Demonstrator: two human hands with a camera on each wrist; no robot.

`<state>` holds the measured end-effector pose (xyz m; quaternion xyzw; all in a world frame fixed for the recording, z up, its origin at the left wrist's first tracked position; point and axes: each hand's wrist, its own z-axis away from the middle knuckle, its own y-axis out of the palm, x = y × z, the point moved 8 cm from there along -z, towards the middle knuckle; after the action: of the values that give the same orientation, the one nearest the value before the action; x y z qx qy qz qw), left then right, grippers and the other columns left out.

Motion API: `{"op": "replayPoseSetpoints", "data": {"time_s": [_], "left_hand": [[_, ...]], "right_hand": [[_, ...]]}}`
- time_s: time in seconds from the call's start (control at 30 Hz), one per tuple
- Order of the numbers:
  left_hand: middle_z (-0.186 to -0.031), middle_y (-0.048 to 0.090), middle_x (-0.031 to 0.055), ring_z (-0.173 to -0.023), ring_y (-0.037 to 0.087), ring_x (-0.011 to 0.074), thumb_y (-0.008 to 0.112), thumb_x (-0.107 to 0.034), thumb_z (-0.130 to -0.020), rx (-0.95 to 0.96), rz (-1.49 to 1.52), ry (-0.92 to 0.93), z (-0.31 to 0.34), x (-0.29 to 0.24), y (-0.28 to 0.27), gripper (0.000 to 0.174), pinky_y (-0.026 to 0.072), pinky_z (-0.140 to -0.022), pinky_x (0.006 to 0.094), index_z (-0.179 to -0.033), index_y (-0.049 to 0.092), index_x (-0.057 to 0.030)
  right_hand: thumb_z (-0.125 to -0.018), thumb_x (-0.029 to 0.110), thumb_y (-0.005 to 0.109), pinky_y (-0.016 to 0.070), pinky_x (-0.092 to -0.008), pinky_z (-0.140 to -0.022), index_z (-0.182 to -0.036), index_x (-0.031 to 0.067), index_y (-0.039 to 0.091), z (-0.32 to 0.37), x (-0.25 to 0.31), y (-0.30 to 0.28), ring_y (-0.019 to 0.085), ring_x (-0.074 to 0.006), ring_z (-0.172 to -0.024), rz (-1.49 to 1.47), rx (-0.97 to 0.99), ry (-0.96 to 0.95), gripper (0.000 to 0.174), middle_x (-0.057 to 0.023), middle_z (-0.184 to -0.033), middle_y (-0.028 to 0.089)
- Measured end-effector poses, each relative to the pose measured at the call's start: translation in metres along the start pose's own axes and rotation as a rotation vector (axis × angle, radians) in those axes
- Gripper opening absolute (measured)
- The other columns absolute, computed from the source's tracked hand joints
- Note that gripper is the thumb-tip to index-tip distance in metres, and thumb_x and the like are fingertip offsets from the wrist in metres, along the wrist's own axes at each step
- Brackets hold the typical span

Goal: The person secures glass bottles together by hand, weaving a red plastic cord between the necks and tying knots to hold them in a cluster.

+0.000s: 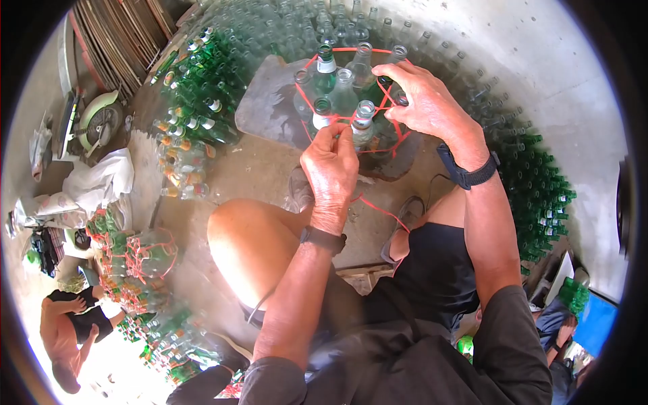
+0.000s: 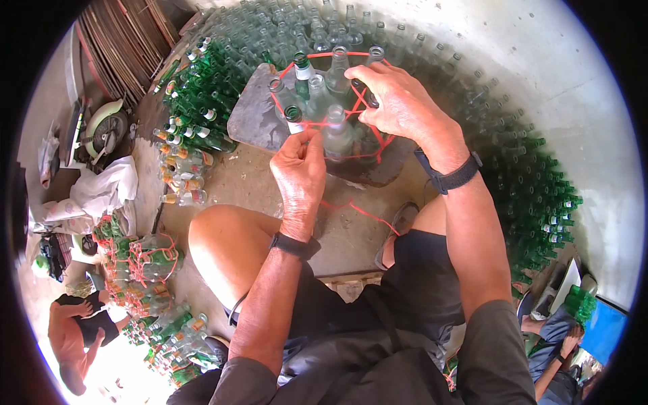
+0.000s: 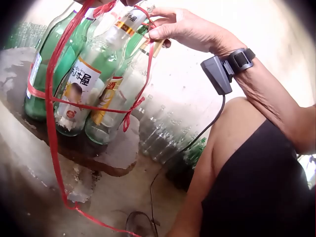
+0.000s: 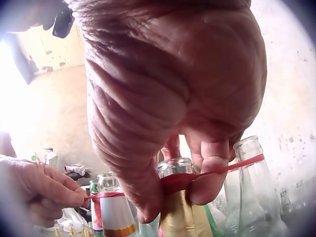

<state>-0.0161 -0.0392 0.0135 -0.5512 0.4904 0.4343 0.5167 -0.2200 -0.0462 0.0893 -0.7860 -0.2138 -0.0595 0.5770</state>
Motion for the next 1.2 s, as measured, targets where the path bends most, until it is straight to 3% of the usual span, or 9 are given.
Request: {"op": "replayPoseSetpoints", "data": {"time_s": [0.13,0.33,0.53,0.7,0.8,0.93,0.97,1.03,1.2], "left_hand": [[-0.073,0.066,-0.0058,-0.068,0.053,0.0014,0.075,-0.013,-0.098,0.044,0.138,-0.142,-0.002,0.012,0.001,0.018,0.0451,-0.062,0.0227,-0.105,0.078,0.0035],[-0.076,0.064,-0.0058,-0.066,0.049,0.0014,0.073,-0.012,-0.101,0.069,0.274,-0.256,-0.010,0.031,0.006,0.017,0.0397,-0.056,0.0235,-0.104,0.077,0.0041],[-0.078,0.073,0.0003,-0.069,0.057,0.0054,0.077,-0.017,-0.098,0.004,0.234,-0.327,-0.014,0.045,0.006,0.025,0.0483,-0.061,0.0272,-0.106,0.080,0.0065],[-0.081,0.079,0.0129,-0.072,0.066,0.0098,0.080,-0.021,-0.094,-0.079,0.094,-0.268,-0.018,0.047,0.006,0.029,0.0553,-0.070,0.0338,-0.103,0.081,0.0061],[-0.079,0.079,0.0173,-0.072,0.069,0.0130,0.082,-0.024,-0.093,-0.111,0.048,-0.291,-0.018,0.047,0.005,0.030,0.0566,-0.072,0.0366,-0.099,0.081,0.0049],[-0.077,0.077,0.0200,-0.069,0.074,0.0232,0.082,-0.031,-0.091,-0.162,-0.013,-0.269,-0.021,0.049,0.004,0.033,0.0573,-0.072,0.0397,-0.096,0.083,0.0014],[-0.077,0.077,0.0200,-0.069,0.074,0.0232,0.082,-0.031,-0.091,-0.163,-0.011,-0.271,-0.020,0.050,0.005,0.033,0.0573,-0.072,0.0397,-0.096,0.083,0.0014],[-0.064,0.064,-0.0006,-0.071,0.052,0.0045,0.081,-0.027,-0.093,-0.172,-0.038,-0.272,-0.018,0.045,0.003,0.037,0.0512,-0.067,0.0319,-0.094,0.078,0.0094],[-0.063,0.065,0.0020,-0.071,0.054,0.0058,0.080,-0.033,-0.094,-0.134,-0.037,-0.298,-0.018,0.045,0.005,0.042,0.0522,-0.070,0.0342,-0.095,0.078,0.0085]], "right_hand": [[-0.075,0.010,0.083,0.0509,-0.0480,-0.108,-0.139,0.0114,0.061,-0.002,0.001,-0.001,0.062,-0.0402,-0.123,-0.029,0.051,0.035,0.067,-0.0142,-0.129,0.066],[-0.076,0.003,0.080,0.0489,-0.0473,-0.112,-0.142,0.0094,0.059,-0.006,0.010,0.001,0.057,-0.0419,-0.133,0.013,0.155,0.001,0.070,-0.0133,-0.138,0.064],[-0.081,-0.003,0.065,0.0525,-0.0457,-0.101,-0.115,0.0040,0.073,-0.014,0.056,-0.020,0.067,-0.0342,-0.113,0.045,-0.088,-0.274,0.036,-0.0120,-0.118,0.071],[-0.091,0.003,0.057,0.0542,-0.0507,-0.084,-0.106,0.0005,0.072,-0.032,0.059,0.013,0.071,-0.0380,-0.095,-0.151,0.215,-0.178,0.021,-0.0169,-0.101,0.074],[-0.093,0.006,0.054,0.0544,-0.0494,-0.085,-0.108,-0.0007,0.072,-0.040,0.051,0.039,0.071,-0.0395,-0.097,-0.184,0.529,0.005,0.024,-0.0185,-0.104,0.075],[-0.094,0.005,0.053,0.0547,-0.0478,-0.086,-0.109,-0.0007,0.073,-0.048,0.046,0.058,0.071,-0.0392,-0.098,-0.255,0.654,0.010,0.026,-0.0199,-0.105,0.076],[-0.094,0.004,0.053,0.0548,-0.0476,-0.086,-0.109,-0.0006,0.073,-0.050,0.041,0.066,0.071,-0.0391,-0.099,-0.262,0.681,-0.040,0.026,-0.0206,-0.105,0.075],[-0.094,0.004,0.053,0.0549,-0.0473,-0.087,-0.109,-0.0005,0.074,-0.052,0.046,0.068,0.072,-0.0391,-0.100,-0.269,0.712,-0.092,0.026,-0.0213,-0.105,0.075],[-0.088,0.002,0.058,0.0561,-0.0473,-0.082,-0.102,-0.0018,0.075,-0.052,0.056,0.063,0.071,-0.0397,-0.096,-0.108,0.772,-0.105,0.021,-0.0212,-0.102,0.074]]}}
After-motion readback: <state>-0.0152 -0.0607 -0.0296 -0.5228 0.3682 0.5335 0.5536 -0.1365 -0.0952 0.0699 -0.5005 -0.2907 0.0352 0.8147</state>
